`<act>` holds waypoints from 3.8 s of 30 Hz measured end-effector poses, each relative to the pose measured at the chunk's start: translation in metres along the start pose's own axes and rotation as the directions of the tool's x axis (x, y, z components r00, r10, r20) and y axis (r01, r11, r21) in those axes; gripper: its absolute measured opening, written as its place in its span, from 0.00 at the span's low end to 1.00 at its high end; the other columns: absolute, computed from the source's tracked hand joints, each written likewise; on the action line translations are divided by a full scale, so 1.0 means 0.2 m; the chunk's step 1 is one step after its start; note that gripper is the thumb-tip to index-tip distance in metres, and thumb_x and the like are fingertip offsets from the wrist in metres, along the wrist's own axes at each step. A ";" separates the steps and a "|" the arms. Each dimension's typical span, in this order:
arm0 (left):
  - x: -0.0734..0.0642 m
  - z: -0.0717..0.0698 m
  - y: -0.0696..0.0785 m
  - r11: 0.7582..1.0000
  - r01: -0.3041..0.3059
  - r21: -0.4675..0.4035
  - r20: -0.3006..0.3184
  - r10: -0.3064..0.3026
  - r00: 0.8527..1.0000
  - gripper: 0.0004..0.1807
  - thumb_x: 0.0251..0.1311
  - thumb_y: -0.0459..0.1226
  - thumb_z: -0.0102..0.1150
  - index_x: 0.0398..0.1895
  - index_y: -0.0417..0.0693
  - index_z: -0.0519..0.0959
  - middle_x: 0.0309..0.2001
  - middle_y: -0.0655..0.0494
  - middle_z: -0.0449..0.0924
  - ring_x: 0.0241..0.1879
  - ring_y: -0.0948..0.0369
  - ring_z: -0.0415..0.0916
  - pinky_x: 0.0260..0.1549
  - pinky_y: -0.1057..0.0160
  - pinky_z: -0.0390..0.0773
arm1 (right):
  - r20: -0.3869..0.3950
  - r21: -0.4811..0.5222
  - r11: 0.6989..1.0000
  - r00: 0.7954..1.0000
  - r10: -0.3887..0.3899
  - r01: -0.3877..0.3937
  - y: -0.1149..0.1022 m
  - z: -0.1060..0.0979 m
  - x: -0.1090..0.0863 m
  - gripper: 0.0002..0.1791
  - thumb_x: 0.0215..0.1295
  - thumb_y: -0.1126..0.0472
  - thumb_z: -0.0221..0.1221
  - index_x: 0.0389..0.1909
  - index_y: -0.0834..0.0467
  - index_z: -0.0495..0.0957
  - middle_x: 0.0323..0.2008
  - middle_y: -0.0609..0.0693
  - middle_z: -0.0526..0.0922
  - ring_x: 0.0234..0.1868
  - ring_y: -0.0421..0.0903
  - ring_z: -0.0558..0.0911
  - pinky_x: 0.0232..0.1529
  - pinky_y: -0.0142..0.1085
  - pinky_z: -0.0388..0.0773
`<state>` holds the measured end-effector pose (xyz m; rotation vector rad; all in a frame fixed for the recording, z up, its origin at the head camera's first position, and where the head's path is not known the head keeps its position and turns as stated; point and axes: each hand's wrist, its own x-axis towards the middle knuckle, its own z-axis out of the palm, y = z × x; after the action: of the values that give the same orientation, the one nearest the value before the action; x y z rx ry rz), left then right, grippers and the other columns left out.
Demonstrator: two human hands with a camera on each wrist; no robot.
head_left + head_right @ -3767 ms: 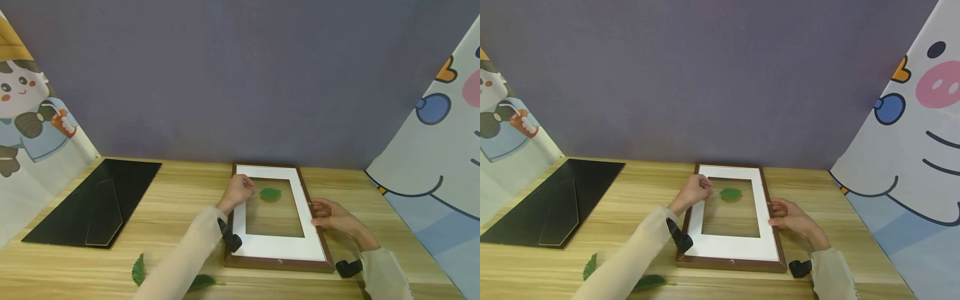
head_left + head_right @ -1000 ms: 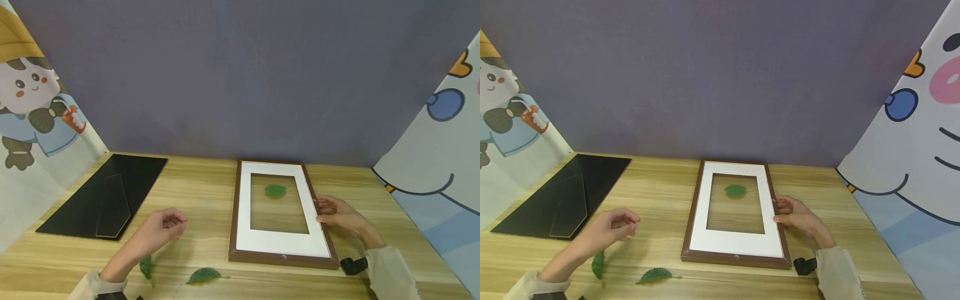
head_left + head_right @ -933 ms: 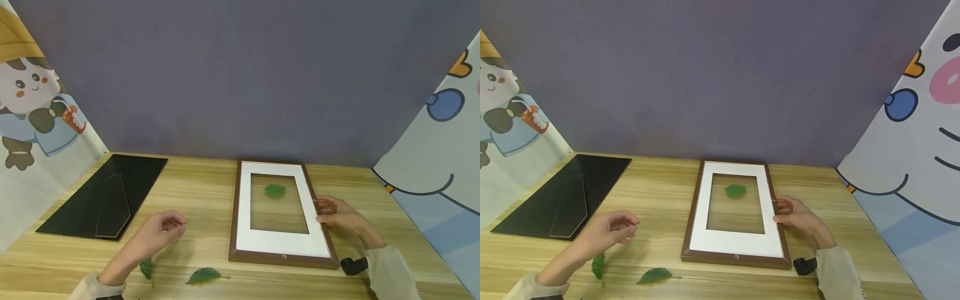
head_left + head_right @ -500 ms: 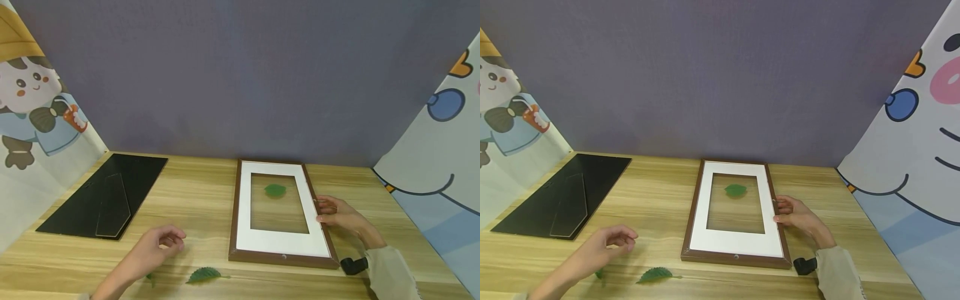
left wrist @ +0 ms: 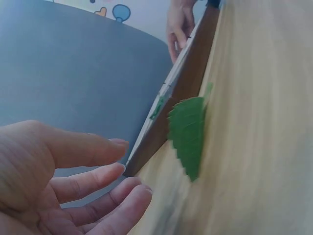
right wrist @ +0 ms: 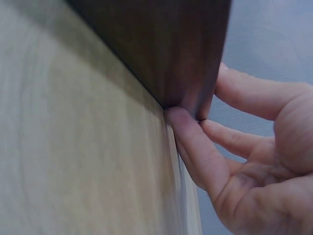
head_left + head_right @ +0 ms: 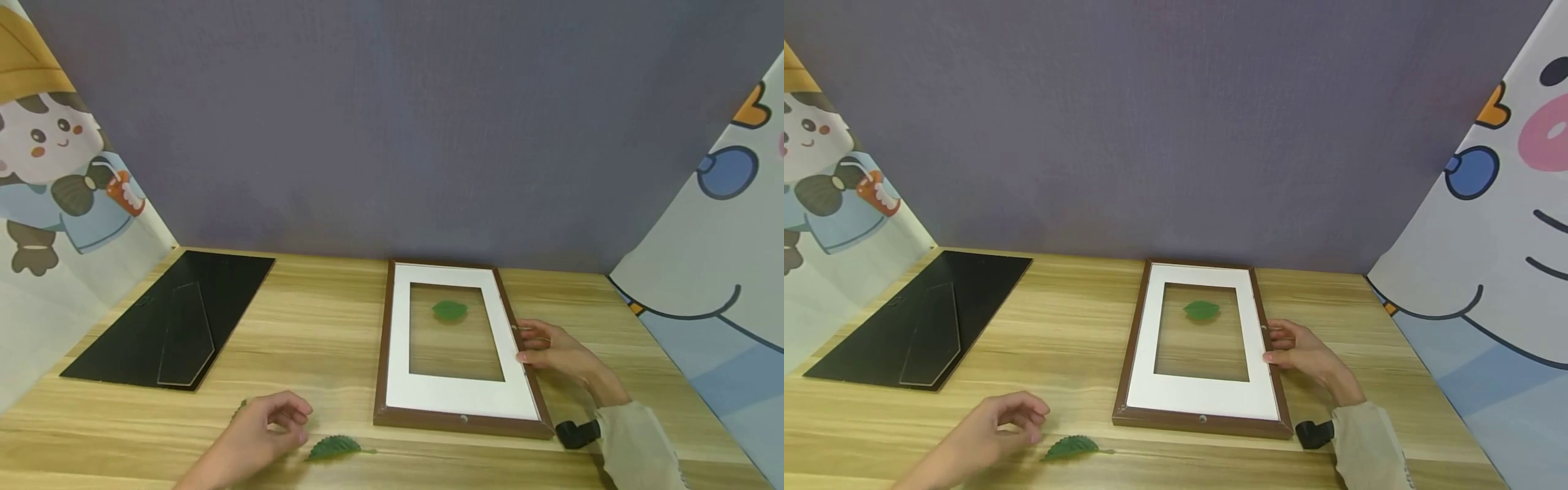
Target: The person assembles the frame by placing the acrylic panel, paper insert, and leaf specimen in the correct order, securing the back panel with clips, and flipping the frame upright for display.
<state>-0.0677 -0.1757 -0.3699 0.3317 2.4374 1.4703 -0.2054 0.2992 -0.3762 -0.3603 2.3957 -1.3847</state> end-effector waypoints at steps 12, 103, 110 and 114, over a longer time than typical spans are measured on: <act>-0.01 0.07 -0.07 0.985 0.044 -0.166 0.099 -0.027 0.995 0.15 0.52 0.25 0.63 0.43 0.29 0.74 0.40 0.50 0.75 0.34 0.65 0.72 0.32 0.70 0.78 | -0.008 0.003 1.000 1.000 0.011 -0.010 0.01 0.00 0.01 0.44 0.59 0.61 0.64 0.70 0.71 0.50 0.64 0.75 0.57 0.62 0.69 0.64 0.49 0.40 0.81; 0.29 0.10 0.22 0.996 -0.075 0.038 -0.228 0.081 0.970 0.05 0.54 0.26 0.61 0.34 0.34 0.80 0.29 0.50 0.81 0.30 0.61 0.79 0.28 0.70 0.81 | -0.013 0.014 1.000 1.000 0.017 -0.016 0.00 0.01 0.00 0.44 0.60 0.62 0.64 0.69 0.72 0.49 0.63 0.75 0.57 0.61 0.67 0.66 0.49 0.41 0.80; 0.32 0.11 0.25 0.995 -0.093 0.023 -0.233 0.096 0.968 0.05 0.53 0.25 0.61 0.34 0.33 0.80 0.29 0.50 0.81 0.30 0.61 0.79 0.29 0.71 0.81 | -0.013 0.016 1.000 1.000 0.016 -0.016 0.00 0.01 0.00 0.44 0.60 0.62 0.64 0.69 0.72 0.50 0.63 0.75 0.57 0.60 0.67 0.67 0.49 0.42 0.81; 0.34 0.10 0.27 0.994 -0.106 0.002 -0.228 0.103 0.968 0.05 0.54 0.25 0.60 0.35 0.32 0.79 0.29 0.48 0.81 0.29 0.59 0.80 0.27 0.70 0.82 | -0.009 0.017 1.000 1.000 0.008 -0.008 0.00 0.01 0.00 0.43 0.60 0.63 0.64 0.69 0.72 0.50 0.63 0.75 0.57 0.60 0.67 0.66 0.49 0.42 0.81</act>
<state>-0.1209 -0.1120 -0.3388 0.3089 2.6252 1.6465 -0.2041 0.2978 -0.3769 -0.3399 2.3885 -1.4054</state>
